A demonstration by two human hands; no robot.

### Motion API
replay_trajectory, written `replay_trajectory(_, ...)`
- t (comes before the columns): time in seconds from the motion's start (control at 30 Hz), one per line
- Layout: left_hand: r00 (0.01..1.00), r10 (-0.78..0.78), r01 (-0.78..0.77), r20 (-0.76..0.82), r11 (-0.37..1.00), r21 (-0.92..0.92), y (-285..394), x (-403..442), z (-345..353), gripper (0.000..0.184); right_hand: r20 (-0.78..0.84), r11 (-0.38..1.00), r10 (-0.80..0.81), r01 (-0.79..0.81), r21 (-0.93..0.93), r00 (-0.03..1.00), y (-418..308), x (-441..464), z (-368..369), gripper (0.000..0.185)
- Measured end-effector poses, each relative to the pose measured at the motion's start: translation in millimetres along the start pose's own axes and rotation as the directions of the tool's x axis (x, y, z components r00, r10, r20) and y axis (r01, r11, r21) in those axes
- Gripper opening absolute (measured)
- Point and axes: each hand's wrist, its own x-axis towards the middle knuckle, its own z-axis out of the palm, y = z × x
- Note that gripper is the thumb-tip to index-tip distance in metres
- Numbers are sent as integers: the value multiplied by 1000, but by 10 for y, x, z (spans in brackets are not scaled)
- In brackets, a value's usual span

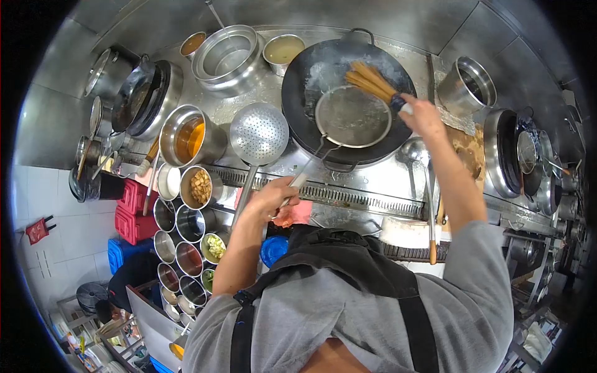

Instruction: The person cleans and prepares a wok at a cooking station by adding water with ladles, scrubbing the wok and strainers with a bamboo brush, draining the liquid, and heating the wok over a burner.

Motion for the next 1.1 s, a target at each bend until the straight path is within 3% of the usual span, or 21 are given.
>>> replay_trajectory(0.13, 998, -6, 10, -55, 998, 59, 135, 204, 151, 7, 187, 998, -54, 55, 0, 981, -630, -307, 512, 39)
replay_trajectory(0.23, 985, 21, -3, -174, 994, 107, 89, 171, 53, 17, 221, 974, -154, 110, 200, 963, -513, -592, 289, 51)
replay_trajectory(0.3, 974, 78, -68, -212, 996, 56, 59, 85, -101, 20, 299, 980, -157, 111, 165, 941, -181, -624, 79, 56)
replay_trajectory(0.33, 967, 65, -34, -246, 991, 127, 84, 17, -124, 19, 343, 985, -146, 105, 137, 928, 67, -552, 39, 54)
replay_trajectory(0.37, 970, 60, -31, -235, 992, 126, 93, -47, -128, 19, 360, 997, -80, 77, 23, 929, 110, -507, -176, 50)
replay_trajectory(0.43, 976, 65, -36, -210, 989, 142, 135, -165, -113, 14, 299, 996, -85, 90, -5, 951, 261, -399, -353, 50)
replay_trajectory(0.5, 980, 18, 7, -199, 992, 125, 185, -255, -61, 14, 146, 987, -29, 51, -150, 989, 266, -311, -510, 46)
replay_trajectory(0.6, 986, -16, 29, -169, 997, 71, 174, -209, -6, 13, 1, 998, -22, 22, -57, 1000, 129, -251, -614, 43)
replay_trajectory(0.7, 999, -44, 44, -32, 999, 18, 152, 1, 47, 10, -16, 1000, -19, 19, -9, 1000, 62, -6, -106, 46)
replay_trajectory(0.77, 996, -75, 79, -39, 989, 127, 270, 87, 141, 8, 218, 988, 148, -154, 11, 965, -326, 56, 119, 46)
replay_trajectory(0.83, 999, -52, 52, 2, 996, 77, 144, 274, 30, 9, 239, 998, 55, -45, -45, 970, -588, -89, 522, 47)
replay_trajectory(0.9, 996, -39, 43, -86, 998, 40, 128, 283, -11, 15, 241, 996, -68, 52, 69, 968, -790, -362, 411, 47)
replay_trajectory(0.97, 992, -31, 37, -121, 998, 52, 128, 191, -33, 15, 190, 972, -211, 185, 147, 959, -579, -474, 329, 47)
replay_trajectory(1.03, 989, -11, 22, -150, 997, 68, 171, 68, -4, 15, 238, 971, -203, 164, 174, 950, -217, -360, 240, 47)
replay_trajectory(1.1, 988, -38, 54, -150, 994, 100, 179, -68, 58, 14, 287, 992, -83, 105, -63, 954, -57, -94, 121, 48)
